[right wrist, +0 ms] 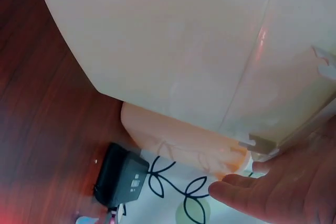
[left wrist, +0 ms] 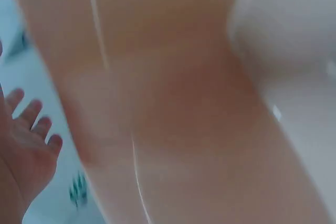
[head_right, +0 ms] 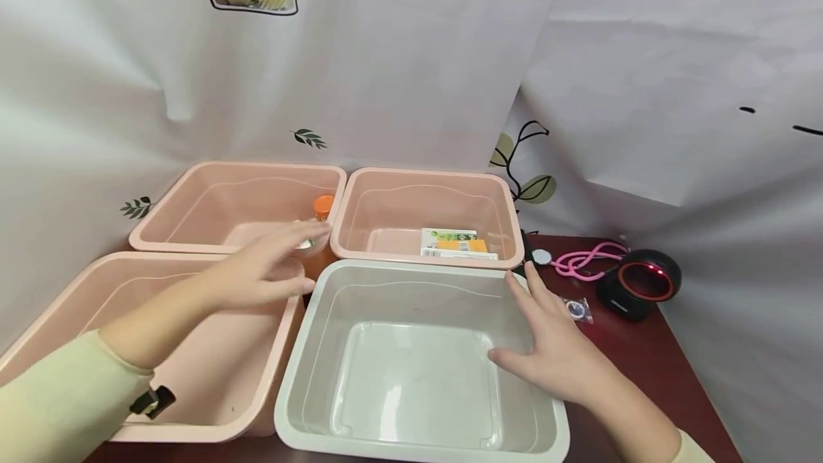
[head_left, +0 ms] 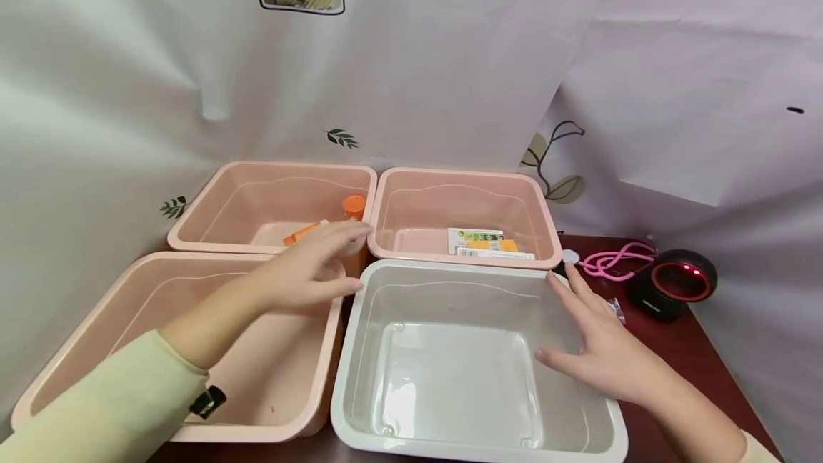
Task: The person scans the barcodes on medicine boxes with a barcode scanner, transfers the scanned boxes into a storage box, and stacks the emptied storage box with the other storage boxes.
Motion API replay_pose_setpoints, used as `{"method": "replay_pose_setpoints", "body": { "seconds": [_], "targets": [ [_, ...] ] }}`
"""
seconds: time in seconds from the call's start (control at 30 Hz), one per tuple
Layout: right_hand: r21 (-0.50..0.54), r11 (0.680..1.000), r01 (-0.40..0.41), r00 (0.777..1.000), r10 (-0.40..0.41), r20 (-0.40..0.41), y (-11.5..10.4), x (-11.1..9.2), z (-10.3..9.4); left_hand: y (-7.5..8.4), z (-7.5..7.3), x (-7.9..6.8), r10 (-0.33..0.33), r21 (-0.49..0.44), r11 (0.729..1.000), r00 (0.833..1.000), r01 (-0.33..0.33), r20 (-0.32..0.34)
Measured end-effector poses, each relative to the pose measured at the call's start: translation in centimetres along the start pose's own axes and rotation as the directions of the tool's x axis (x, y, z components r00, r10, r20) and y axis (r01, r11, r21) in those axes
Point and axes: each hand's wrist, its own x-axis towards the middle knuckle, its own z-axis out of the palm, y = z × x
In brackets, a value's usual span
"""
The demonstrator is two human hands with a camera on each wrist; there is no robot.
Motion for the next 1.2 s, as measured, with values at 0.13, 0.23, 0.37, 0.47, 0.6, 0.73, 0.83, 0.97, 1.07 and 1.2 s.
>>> {"method": "replay_pose_setpoints", "body": {
  "seconds": [0.13,0.23,0.37,0.47,0.6,0.73,0.83,0.97,1.07,1.2],
  "targets": [
    [0.036,0.999,0.017,1.0,-0.017,-0.016,0.5,-0.4,-0.3,2.4,2.7,1.6,0.021,0.051,0.998,0.997,-0.025,0.077],
    [0.043,0.998,0.036,0.999,-0.035,-0.032,0.9,-0.7,-0.4,3.5,4.3,2.2,-0.005,0.119,0.993,0.995,-0.007,0.097],
    [0.042,0.999,0.031,0.999,-0.03,-0.03,1.2,-0.8,-0.6,4.6,5.7,2.6,-0.053,0.217,0.976,0.994,0.032,0.092],
    [0.025,0.999,0.028,0.999,-0.027,-0.02,1.5,-0.8,-0.9,5.6,6.6,3.1,-0.074,0.269,0.962,0.994,0.049,0.084],
    [0.009,0.999,0.034,0.999,-0.033,-0.027,2.3,-1.0,-1.5,6.9,7.5,4.0,-0.106,0.318,0.945,0.991,0.074,0.086],
    [0.028,0.999,0.024,1.0,-0.024,-0.018,3.4,-1.4,-2.0,7.9,8.1,4.7,-0.158,0.333,0.936,0.981,0.114,0.109],
    [0.055,0.998,0.017,1.0,-0.017,0.008,4.0,-1.7,-2.4,8.3,8.5,4.9,-0.189,0.346,0.928,0.975,0.138,0.117],
    [0.08,0.997,0.007,1.0,-0.009,0.025,4.6,-1.9,-2.8,9.0,9.1,5.4,-0.23,0.357,0.916,0.968,0.18,0.103],
    [0.093,0.996,0.003,1.0,-0.005,0.02,5.2,-1.9,-3.1,9.6,9.4,5.9,-0.256,0.361,0.91,0.962,0.205,0.098],
    [0.128,0.992,-0.002,1.0,-0.001,0.027,5.6,-1.7,-3.4,10.0,9.4,6.5,-0.277,0.39,0.897,0.953,0.21,0.124]
  ]
}}
